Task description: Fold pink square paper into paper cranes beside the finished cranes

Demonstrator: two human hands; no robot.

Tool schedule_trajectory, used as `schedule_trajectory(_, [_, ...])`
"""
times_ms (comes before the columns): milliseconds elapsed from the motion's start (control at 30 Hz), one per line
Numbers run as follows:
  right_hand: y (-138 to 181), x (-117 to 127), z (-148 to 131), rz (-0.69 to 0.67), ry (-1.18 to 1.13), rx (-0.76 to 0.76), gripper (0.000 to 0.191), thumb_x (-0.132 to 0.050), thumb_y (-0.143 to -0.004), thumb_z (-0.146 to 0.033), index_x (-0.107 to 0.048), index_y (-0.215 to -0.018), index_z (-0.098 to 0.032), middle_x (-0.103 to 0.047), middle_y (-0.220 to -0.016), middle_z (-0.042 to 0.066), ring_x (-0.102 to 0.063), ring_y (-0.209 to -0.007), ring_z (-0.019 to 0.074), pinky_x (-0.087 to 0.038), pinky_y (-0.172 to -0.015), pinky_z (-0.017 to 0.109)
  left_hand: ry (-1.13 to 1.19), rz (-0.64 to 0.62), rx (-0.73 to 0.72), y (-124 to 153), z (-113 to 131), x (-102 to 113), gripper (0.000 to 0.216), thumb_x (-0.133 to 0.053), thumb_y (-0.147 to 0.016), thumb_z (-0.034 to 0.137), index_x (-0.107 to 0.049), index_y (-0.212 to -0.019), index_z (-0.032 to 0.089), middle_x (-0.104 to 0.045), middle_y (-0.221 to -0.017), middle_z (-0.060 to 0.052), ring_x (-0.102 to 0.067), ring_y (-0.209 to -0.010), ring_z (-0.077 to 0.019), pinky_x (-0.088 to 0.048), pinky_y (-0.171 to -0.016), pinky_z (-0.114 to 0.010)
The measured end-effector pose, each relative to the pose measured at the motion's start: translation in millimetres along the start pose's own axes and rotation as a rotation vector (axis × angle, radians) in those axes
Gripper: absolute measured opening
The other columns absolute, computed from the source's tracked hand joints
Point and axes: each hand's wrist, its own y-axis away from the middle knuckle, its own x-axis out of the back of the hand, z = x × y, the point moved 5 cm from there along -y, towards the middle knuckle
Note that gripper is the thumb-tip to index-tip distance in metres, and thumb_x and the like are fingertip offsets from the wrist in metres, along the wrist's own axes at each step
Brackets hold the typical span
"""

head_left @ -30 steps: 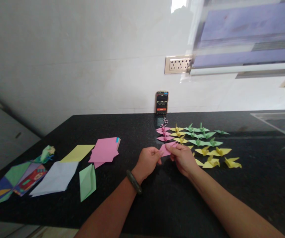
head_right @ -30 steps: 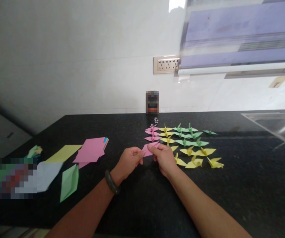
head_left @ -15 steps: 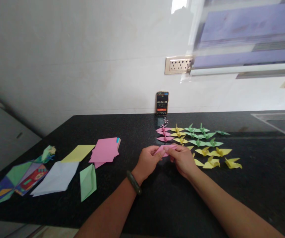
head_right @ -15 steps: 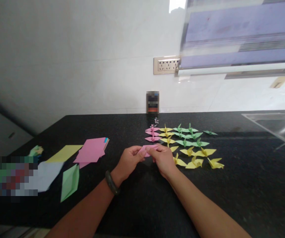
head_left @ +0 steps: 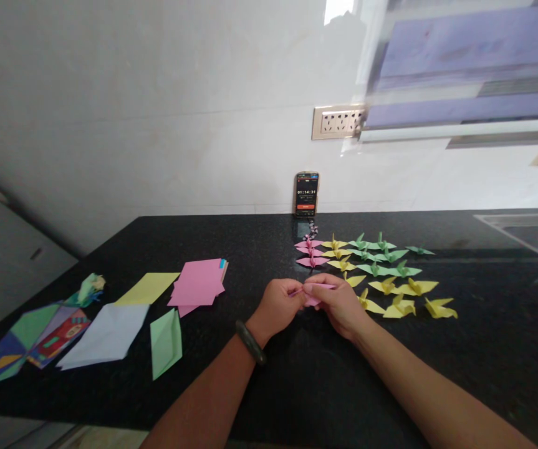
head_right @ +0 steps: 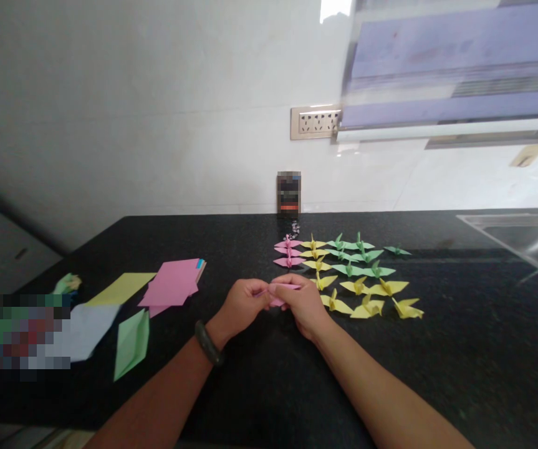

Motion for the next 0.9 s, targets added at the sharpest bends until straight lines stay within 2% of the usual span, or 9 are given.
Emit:
schedule_trajectory(133, [-2.0, 2.3, -0.4, 0.002, -0.018, 0.01, 0.015, -0.073, -0.058, -0.025, -0.066, -0.062, -0.013, -0.063, -0.056, 0.002, -0.054, -0.051, 0.0111, -0.039, -0.051, 0.024, -0.013, 0.014, 0.027, -2.3, -4.7, 0.2, 0.023, -0.057, -0.07, 0.03, -0.06, -0.054, 0.012, -0.053, -0.049, 0.001, -0.045, -0.047, -0.0093, -0.031, -0.046, -0.021])
schedule_trajectory(233, [-3.4, 7.5, -2.9, 0.098, -0.087, 0.029, 0.014, -0.075, -0.055, -0.024, -0.065, -0.057, -0.014, -0.062, -0.055, 0.0, -0.053, -0.051, 0.0102, -0.04, -0.054, 0.024, 0.094, 0.057, 0.095, -3.6, -10.4, 0.6, 0.023, -0.057, -0.07, 0.032, -0.064, -0.065, 0.011, -0.059, -0.055, -0.002, -0.051, -0.051, -0.0112, -0.038, -0.049, -0.022])
schedule_trajectory(300, [-3.5, 9.8, -4.2, 0.152, -0.124, 0.041, 0.015, -0.076, -0.053, -0.024, -0.064, -0.054, -0.014, -0.061, -0.053, -0.001, -0.051, -0.051, 0.0092, -0.039, -0.053, 0.023, 0.165, 0.107, 0.13, -3.2, -12.1, 2.1, 0.022, -0.057, -0.07, 0.031, -0.064, -0.067, 0.011, -0.061, -0.057, -0.003, -0.054, -0.051, -0.0119, -0.042, -0.051, -0.023])
schedule_trajectory(400, [-4.1, 9.4, -5.0, 0.149, -0.123, 0.039, 0.016, -0.076, -0.054, -0.026, -0.065, -0.055, -0.015, -0.061, -0.054, 0.0, -0.05, -0.051, 0.0093, -0.037, -0.051, 0.023, 0.19, 0.168, 0.136, -2.1, -10.7, 5.9, 0.019, -0.058, -0.069, 0.029, -0.063, -0.063, 0.011, -0.061, -0.054, -0.002, -0.054, -0.049, -0.0115, -0.043, -0.05, -0.022])
schedule_trajectory(533, [-7.2, 12.8, -5.5, 0.141, -0.029, 0.042, 0.022, -0.074, -0.057, -0.035, -0.068, -0.062, -0.014, -0.061, -0.058, 0.002, -0.047, -0.049, 0.009, -0.033, -0.044, 0.022, 0.222, 0.209, 0.145, -3.7, -10.2, 11.9, 0.017, -0.059, -0.068, 0.027, -0.064, -0.062, 0.012, -0.061, -0.052, -0.002, -0.054, -0.046, -0.0107, -0.043, -0.048, -0.022])
schedule_trajectory(667, [-9.6, 20.6, -6.8, 0.2, 0.045, 0.101, 0.026, -0.073, -0.057, -0.038, -0.065, -0.057, -0.013, -0.056, -0.051, 0.0, -0.042, -0.046, 0.0079, -0.031, -0.043, 0.022, 0.31, 0.242, 0.171, -5.3, -12.9, 13.5, 0.018, -0.064, -0.066, 0.028, -0.065, -0.065, 0.011, -0.063, -0.055, -0.003, -0.055, -0.047, -0.0101, -0.044, -0.049, -0.022])
schedule_trajectory(800, [-8.6, 18.6, -7.6, 0.184, 0.082, 0.135, 0.025, -0.073, -0.058, -0.036, -0.065, -0.056, -0.013, -0.053, -0.048, -0.001, -0.039, -0.044, 0.0068, -0.031, -0.042, 0.022, 0.431, 0.171, 0.226, -3.5, -15.4, 5.8, 0.028, -0.07, -0.061, 0.034, -0.066, -0.075, 0.01, -0.066, -0.065, -0.005, -0.059, -0.056, -0.0116, -0.045, -0.055, -0.022])
schedule_trajectory(900, [-6.4, 14.1, -6.5, 0.173, 0.009, 0.096, 0.026, -0.073, -0.058, -0.037, -0.067, -0.067, -0.013, -0.055, -0.054, -0.001, -0.04, -0.044, 0.0065, -0.034, -0.04, 0.021, 0.435, 0.147, 0.261, -1.9, -16.7, 2.7, 0.03, -0.07, -0.06, 0.037, -0.066, -0.07, 0.009, -0.065, -0.061, -0.005, -0.058, -0.054, -0.0114, -0.044, -0.054, -0.022])
